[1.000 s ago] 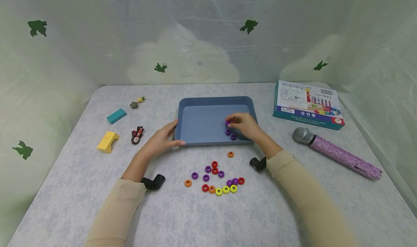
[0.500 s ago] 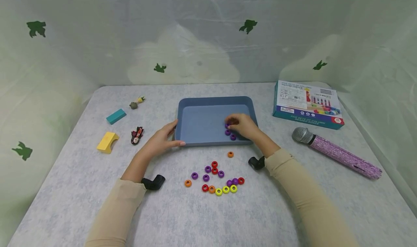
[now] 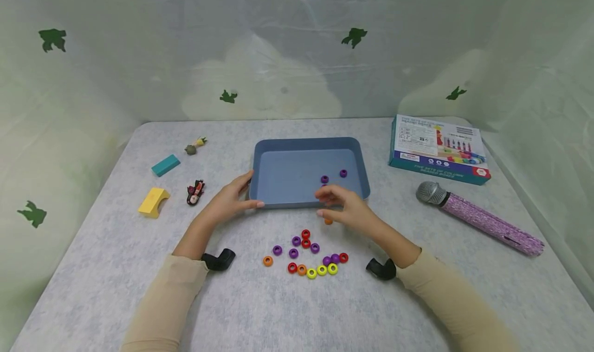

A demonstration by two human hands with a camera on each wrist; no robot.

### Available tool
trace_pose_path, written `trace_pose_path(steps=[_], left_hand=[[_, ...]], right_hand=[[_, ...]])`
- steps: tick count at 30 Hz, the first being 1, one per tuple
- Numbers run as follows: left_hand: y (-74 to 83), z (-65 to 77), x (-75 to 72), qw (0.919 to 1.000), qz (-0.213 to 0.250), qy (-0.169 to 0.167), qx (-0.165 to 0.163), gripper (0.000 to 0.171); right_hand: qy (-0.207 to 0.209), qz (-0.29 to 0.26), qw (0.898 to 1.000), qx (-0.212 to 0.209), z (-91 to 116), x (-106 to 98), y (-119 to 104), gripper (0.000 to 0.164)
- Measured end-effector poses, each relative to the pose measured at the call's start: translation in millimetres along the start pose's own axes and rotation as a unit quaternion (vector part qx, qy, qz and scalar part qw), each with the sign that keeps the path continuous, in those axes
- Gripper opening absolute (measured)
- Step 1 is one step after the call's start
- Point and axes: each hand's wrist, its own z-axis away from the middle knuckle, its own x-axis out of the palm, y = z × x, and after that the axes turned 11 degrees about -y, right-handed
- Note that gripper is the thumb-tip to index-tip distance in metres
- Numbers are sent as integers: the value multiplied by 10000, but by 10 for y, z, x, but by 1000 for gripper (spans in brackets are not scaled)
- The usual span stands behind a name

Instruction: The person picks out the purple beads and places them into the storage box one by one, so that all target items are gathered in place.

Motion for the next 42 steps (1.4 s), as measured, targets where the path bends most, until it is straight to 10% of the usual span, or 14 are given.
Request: trace_pose_path(steps=[22,30,42], left_hand=[[7,2,-4,10000,-14,2,-19,94],[10,6,4,10000,-15,13,-33,95],[13,-3,-1,9999,-98,10,-53,94]], right_hand=[[-1022,621,9905,676,284,412,-6,16],[-313,238,9983,422,157,118,-350,18],[517,485,9929,956,-258,-483,110,26]])
